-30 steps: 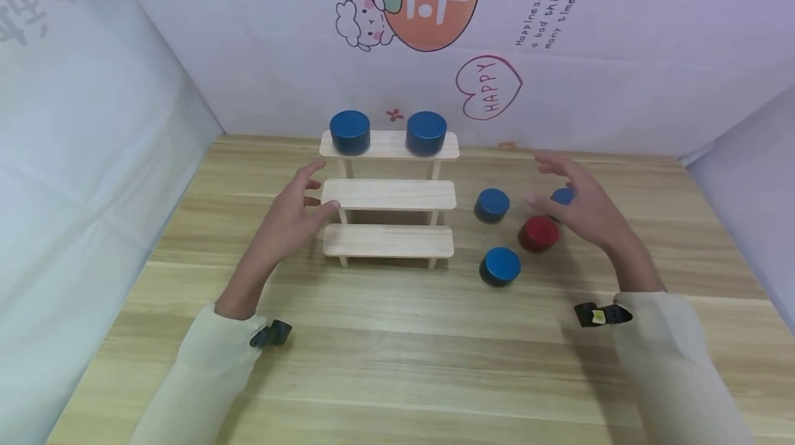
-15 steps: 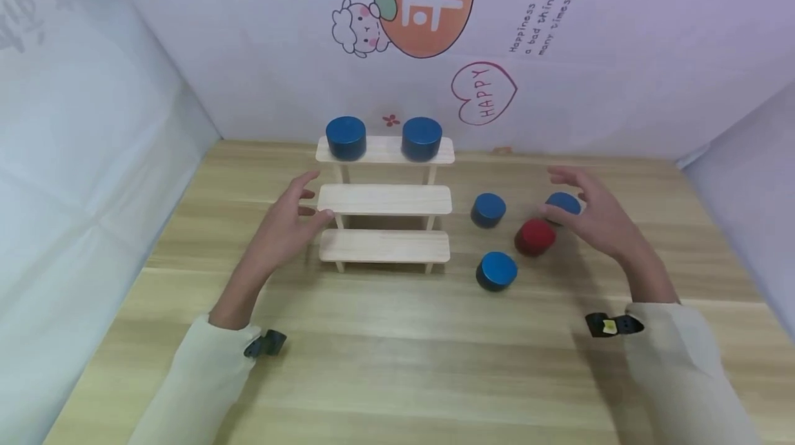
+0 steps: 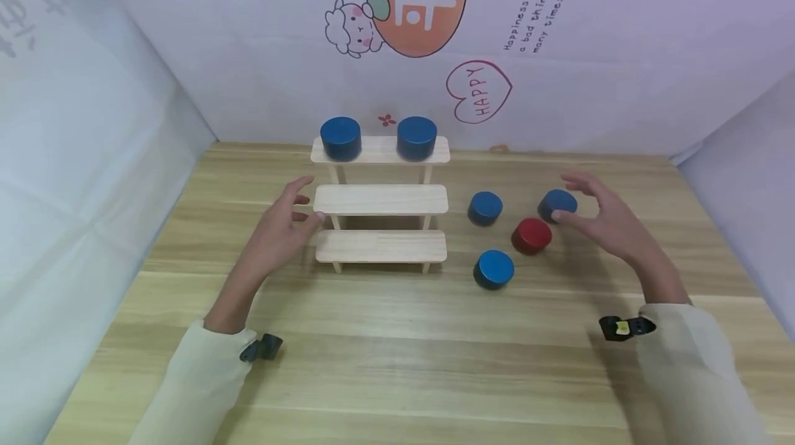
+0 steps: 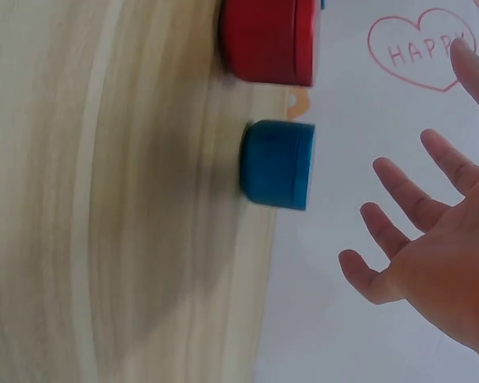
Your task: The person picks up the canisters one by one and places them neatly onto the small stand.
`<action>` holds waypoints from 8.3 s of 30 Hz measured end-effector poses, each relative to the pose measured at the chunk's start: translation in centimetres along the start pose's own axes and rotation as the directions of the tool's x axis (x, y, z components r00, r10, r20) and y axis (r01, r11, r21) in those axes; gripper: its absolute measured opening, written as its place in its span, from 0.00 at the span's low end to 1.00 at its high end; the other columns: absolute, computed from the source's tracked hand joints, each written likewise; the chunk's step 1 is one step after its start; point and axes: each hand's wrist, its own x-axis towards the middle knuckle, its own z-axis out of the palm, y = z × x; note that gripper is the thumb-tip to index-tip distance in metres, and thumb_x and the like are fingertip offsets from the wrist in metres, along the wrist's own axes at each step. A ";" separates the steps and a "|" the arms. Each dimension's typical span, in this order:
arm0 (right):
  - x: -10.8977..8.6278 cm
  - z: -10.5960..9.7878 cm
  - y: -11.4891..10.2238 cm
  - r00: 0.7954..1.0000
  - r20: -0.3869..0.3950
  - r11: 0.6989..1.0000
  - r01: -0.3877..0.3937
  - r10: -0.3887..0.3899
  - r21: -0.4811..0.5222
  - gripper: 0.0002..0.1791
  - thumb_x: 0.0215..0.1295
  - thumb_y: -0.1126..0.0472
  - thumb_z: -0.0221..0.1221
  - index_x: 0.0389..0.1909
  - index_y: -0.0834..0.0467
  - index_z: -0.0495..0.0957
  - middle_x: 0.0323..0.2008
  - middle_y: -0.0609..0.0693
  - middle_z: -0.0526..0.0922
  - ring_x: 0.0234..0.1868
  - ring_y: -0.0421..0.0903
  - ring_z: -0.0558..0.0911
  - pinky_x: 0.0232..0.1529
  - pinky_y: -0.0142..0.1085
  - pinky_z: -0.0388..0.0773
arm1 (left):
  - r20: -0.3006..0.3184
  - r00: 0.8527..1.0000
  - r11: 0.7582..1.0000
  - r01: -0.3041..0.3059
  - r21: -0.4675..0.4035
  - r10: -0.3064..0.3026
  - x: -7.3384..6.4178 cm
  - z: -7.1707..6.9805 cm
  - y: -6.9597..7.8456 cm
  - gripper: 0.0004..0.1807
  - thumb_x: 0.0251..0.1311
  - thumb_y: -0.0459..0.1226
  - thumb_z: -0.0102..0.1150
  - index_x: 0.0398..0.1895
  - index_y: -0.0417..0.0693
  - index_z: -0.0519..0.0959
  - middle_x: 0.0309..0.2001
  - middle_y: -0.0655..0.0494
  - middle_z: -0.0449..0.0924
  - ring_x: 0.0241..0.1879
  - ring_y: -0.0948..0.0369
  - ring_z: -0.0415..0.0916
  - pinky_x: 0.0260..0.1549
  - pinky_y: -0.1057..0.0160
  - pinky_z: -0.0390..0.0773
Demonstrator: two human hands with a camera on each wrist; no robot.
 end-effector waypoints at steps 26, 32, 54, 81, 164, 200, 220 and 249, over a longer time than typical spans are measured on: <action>1.3 -1.0 4.1 0.990 0.121 0.997 -0.070 0.067 0.017 0.48 0.70 0.47 0.60 0.80 0.56 0.43 0.72 0.72 0.54 0.71 0.76 0.48 0.57 0.75 0.50 | 0.007 1.000 0.999 -0.026 0.019 0.026 -0.1 0.3 -0.2 0.36 0.73 0.42 0.51 0.80 0.52 0.50 0.66 0.34 0.66 0.57 0.39 0.73 0.48 0.40 0.76; 1.8 -1.5 5.0 0.987 0.147 0.997 -0.065 0.058 0.040 0.49 0.70 0.51 0.62 0.80 0.57 0.41 0.71 0.74 0.55 0.71 0.76 0.48 0.57 0.75 0.51 | 0.012 1.000 1.000 -0.009 0.016 0.009 0.3 0.3 -0.1 0.35 0.74 0.42 0.50 0.80 0.54 0.50 0.66 0.34 0.66 0.58 0.39 0.73 0.49 0.40 0.76; 3.1 -1.6 8.0 0.975 0.201 0.993 -0.107 0.094 0.054 0.48 0.70 0.51 0.61 0.79 0.61 0.43 0.69 0.74 0.57 0.70 0.77 0.50 0.57 0.76 0.48 | 0.002 1.000 1.000 -0.002 0.002 0.002 0.2 0.4 -0.4 0.33 0.77 0.43 0.48 0.80 0.54 0.50 0.66 0.34 0.66 0.58 0.40 0.73 0.52 0.39 0.73; 4.2 -0.7 7.6 0.977 0.204 0.996 -0.073 0.062 0.047 0.45 0.68 0.49 0.64 0.77 0.59 0.53 0.70 0.72 0.59 0.70 0.75 0.53 0.57 0.75 0.52 | 0.006 1.000 1.000 0.000 0.001 0.000 0.2 0.1 -0.6 0.28 0.78 0.43 0.45 0.78 0.55 0.56 0.65 0.36 0.67 0.58 0.41 0.73 0.51 0.38 0.74; 2.6 1.5 -2.4 0.994 0.064 0.996 0.088 -0.088 0.000 0.35 0.66 0.49 0.66 0.70 0.58 0.68 0.67 0.62 0.68 0.68 0.64 0.61 0.62 0.70 0.52 | 0.054 0.998 0.995 0.019 0.101 -0.025 0.2 -0.2 -0.5 0.28 0.78 0.49 0.42 0.78 0.60 0.55 0.61 0.36 0.74 0.60 0.41 0.72 0.49 0.38 0.73; 2.3 4.9 -8.8 0.977 -0.025 0.977 0.213 -0.213 0.007 0.34 0.62 0.50 0.69 0.66 0.56 0.72 0.64 0.57 0.73 0.67 0.59 0.65 0.62 0.67 0.57 | 0.047 0.998 0.996 0.035 0.086 -0.039 0.1 -0.1 -0.7 0.28 0.78 0.50 0.42 0.78 0.64 0.55 0.58 0.36 0.75 0.54 0.42 0.75 0.43 0.43 0.76; 2.4 7.5 -12.0 0.965 -0.025 0.965 0.263 -0.263 0.009 0.35 0.61 0.47 0.69 0.67 0.56 0.72 0.64 0.57 0.73 0.66 0.58 0.63 0.58 0.66 0.60 | 0.056 0.998 0.997 0.037 0.074 -0.041 0.2 -0.1 -0.7 0.29 0.78 0.50 0.42 0.78 0.64 0.54 0.58 0.34 0.74 0.54 0.40 0.75 0.43 0.40 0.76; 2.6 10.3 -15.2 0.936 -0.069 0.938 0.346 -0.344 0.015 0.35 0.61 0.50 0.70 0.68 0.56 0.72 0.65 0.55 0.73 0.65 0.56 0.63 0.58 0.63 0.62 | 0.045 0.998 0.997 0.034 0.071 -0.037 0.2 -0.2 -0.8 0.29 0.78 0.50 0.43 0.78 0.64 0.55 0.54 0.37 0.78 0.47 0.44 0.79 0.38 0.46 0.78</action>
